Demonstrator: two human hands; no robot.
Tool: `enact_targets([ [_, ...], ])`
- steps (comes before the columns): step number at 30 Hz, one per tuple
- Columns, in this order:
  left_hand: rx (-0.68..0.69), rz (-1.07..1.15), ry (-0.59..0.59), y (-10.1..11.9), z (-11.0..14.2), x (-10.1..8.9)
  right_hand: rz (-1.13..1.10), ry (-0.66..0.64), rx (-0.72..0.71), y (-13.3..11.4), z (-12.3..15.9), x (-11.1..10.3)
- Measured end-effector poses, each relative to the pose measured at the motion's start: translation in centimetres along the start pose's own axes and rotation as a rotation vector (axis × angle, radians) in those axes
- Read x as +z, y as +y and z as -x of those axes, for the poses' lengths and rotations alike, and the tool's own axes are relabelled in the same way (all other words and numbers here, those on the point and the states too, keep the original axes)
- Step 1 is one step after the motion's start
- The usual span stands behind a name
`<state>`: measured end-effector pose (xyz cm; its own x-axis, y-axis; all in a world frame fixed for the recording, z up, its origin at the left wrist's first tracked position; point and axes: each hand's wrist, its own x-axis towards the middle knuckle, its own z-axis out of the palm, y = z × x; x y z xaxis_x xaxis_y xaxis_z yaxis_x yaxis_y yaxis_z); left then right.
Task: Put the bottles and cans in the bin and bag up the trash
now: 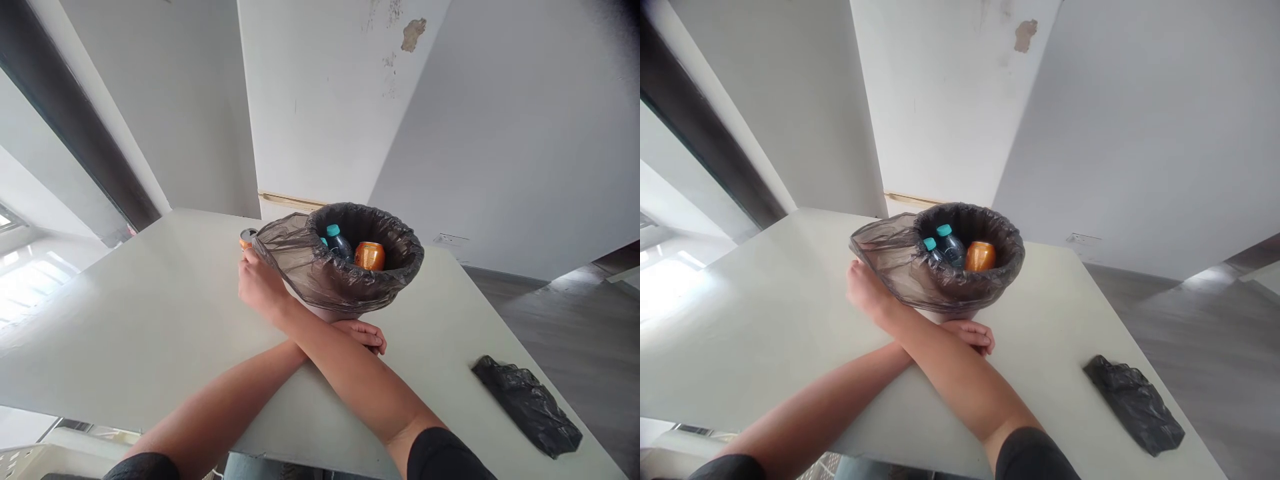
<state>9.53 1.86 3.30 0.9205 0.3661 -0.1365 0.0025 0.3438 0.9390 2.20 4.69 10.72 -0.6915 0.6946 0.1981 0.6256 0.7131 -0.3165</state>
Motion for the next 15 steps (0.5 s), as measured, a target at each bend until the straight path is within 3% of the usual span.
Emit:
enact_targets([
  [5,-0.019,0.005,-0.007,-0.8,-0.9,-0.4,-0.041,0.029,0.055,0.4,0.6,0.4],
  [9,-0.06,-0.041,-0.011,-1.3,-1.2,-0.5,-0.098,0.144,0.114,0.4,0.3,1.7],
  [12,-0.033,-0.051,-0.038,-1.1,-0.9,0.0,-0.121,0.208,0.215,-0.2,-2.4,2.0],
  [15,-0.006,-0.122,-0.021,-0.8,-0.5,0.5,-0.086,0.168,0.333,-0.7,-7.2,1.5],
])
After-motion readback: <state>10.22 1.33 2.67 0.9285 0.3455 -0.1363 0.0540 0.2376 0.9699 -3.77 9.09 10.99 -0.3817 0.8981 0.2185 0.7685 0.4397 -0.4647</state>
